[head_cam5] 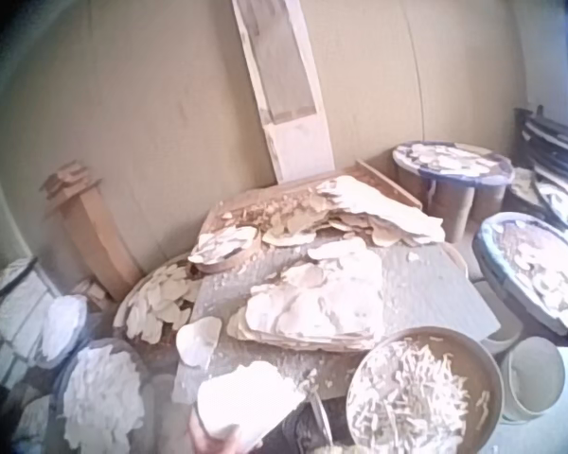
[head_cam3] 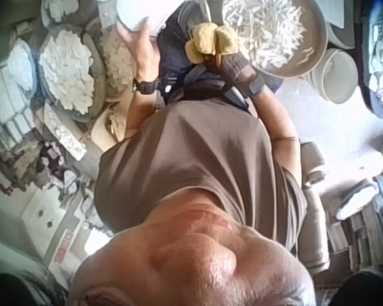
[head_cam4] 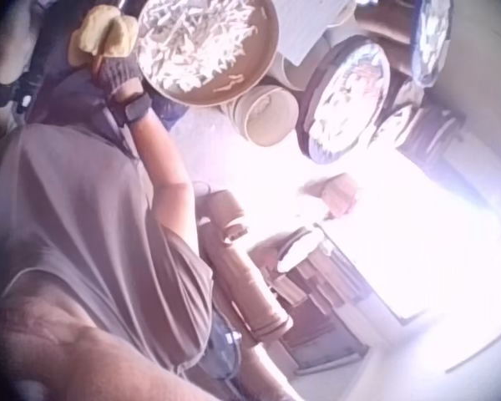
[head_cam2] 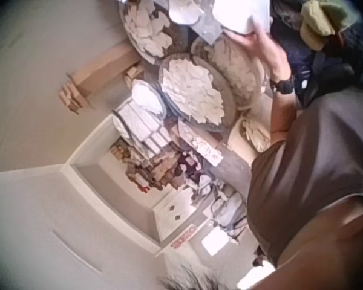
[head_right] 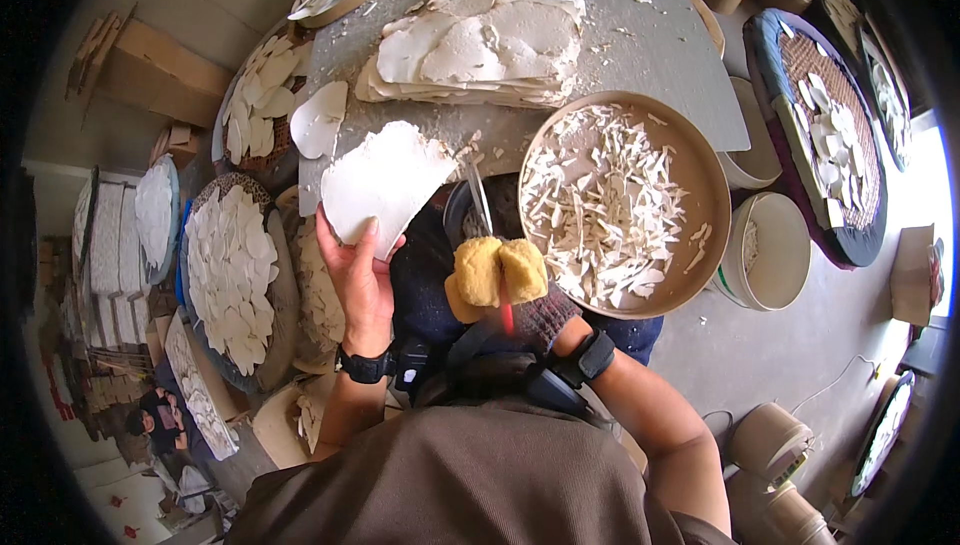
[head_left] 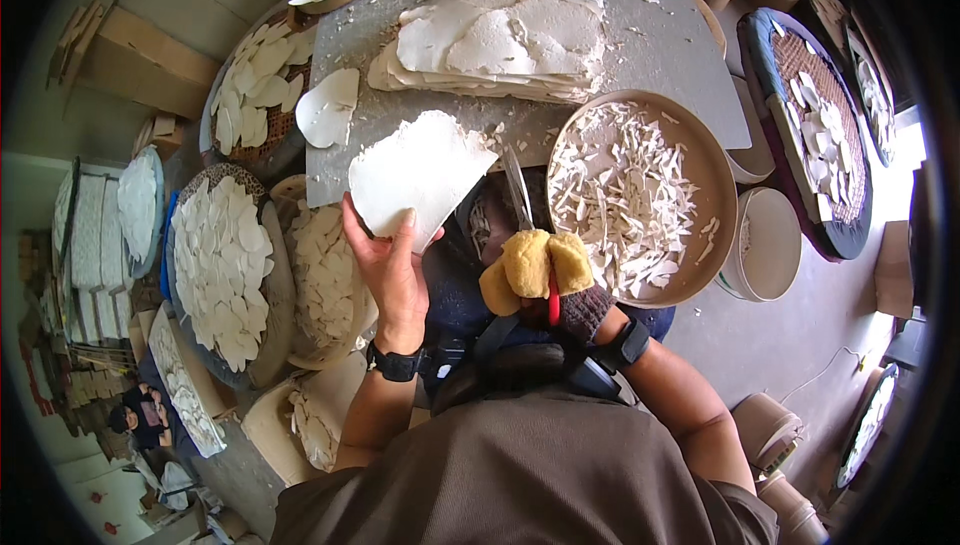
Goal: The person picks up pieces of dried root from a stack, trims the edges using shears, and drops the trimmings into a tray. They repeat this process, occasionally placing the trimmed pieces into a basket.
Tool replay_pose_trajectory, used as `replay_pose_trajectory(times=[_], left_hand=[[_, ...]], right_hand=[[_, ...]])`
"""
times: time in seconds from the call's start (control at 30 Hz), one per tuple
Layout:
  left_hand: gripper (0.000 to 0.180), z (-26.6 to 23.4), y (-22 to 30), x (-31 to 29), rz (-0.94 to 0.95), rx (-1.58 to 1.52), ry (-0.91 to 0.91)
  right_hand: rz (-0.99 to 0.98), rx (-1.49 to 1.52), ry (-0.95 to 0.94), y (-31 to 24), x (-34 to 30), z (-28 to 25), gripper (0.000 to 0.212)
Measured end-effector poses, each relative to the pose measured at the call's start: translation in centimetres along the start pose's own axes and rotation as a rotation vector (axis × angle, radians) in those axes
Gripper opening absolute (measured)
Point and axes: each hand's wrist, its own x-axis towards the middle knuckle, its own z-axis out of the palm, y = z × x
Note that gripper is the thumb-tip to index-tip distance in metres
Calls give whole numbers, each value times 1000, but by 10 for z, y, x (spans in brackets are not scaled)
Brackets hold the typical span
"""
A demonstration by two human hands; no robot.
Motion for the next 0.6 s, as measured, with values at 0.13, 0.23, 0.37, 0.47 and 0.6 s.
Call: replay_pose_trajectory(times=[0.13, 0.23, 0.37, 0.47, 0.6], left_hand=[[74, -1, -2, -6, 10, 16, 6], [66, -3, -2, -8, 51, 36, 12], [65, 0, -1, -9, 26, 37, 2], [70, 3, 4, -6, -17, 25, -44], [69, 9, 16, 13, -51, 72, -145]], right_hand=[[46, 163, -24, -8, 2, 2, 56], [26, 444, -23, -14, 2, 5, 55], [67, 511, -18, -25, 3, 1, 51], [155, 750, -1, -24, 0, 0, 30], [8, 287, -34, -49, -3, -18, 27]])
